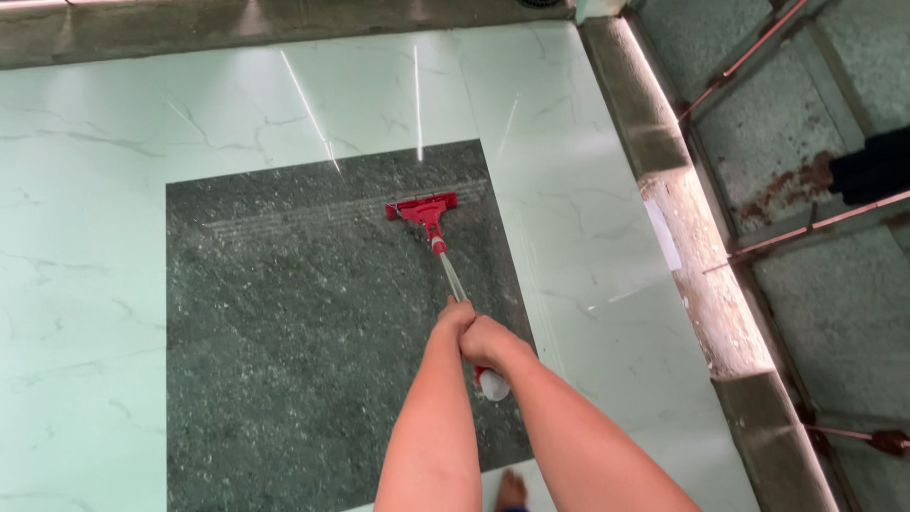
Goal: The person is mopping a tiled floor using a mop, dipping the mop into a red bucket of water to rinse it and then continuing to mop the floor surfaces.
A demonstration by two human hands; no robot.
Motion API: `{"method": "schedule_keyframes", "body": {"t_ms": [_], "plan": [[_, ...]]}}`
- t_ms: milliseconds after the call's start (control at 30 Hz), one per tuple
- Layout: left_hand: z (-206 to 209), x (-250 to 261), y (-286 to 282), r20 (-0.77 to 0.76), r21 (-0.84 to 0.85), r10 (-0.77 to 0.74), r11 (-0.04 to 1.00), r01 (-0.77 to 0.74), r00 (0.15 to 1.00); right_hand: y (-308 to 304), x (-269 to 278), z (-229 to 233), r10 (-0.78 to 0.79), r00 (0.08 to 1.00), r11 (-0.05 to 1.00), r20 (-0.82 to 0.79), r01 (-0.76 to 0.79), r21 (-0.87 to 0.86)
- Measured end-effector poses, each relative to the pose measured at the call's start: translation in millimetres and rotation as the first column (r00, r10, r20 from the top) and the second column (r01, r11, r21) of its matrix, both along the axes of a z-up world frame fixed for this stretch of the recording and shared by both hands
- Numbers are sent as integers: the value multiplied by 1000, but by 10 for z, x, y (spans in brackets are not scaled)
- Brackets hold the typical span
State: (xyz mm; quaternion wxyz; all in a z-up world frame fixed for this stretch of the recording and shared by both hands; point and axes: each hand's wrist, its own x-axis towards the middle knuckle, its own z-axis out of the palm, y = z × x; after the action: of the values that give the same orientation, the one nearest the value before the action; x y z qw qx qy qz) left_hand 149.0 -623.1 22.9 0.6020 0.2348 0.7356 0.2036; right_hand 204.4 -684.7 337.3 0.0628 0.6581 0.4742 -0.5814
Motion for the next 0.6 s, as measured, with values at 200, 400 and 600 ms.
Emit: {"method": "schedule_keyframes", "body": {"t_ms": [200,400,600], "plan": [[-173,115,-254,21,15,10,1000,-11,1000,-319,204,-69,90,994,996,69,-90,-5],[-147,395,-997,42,24,54,998,-55,998,-1004,565,-172,226,962,971,154,-236,46],[-151,772,-1921,42,9,90,996,-91,995,-1836,914,-60,175,983,985,55,-174,-15]]}}
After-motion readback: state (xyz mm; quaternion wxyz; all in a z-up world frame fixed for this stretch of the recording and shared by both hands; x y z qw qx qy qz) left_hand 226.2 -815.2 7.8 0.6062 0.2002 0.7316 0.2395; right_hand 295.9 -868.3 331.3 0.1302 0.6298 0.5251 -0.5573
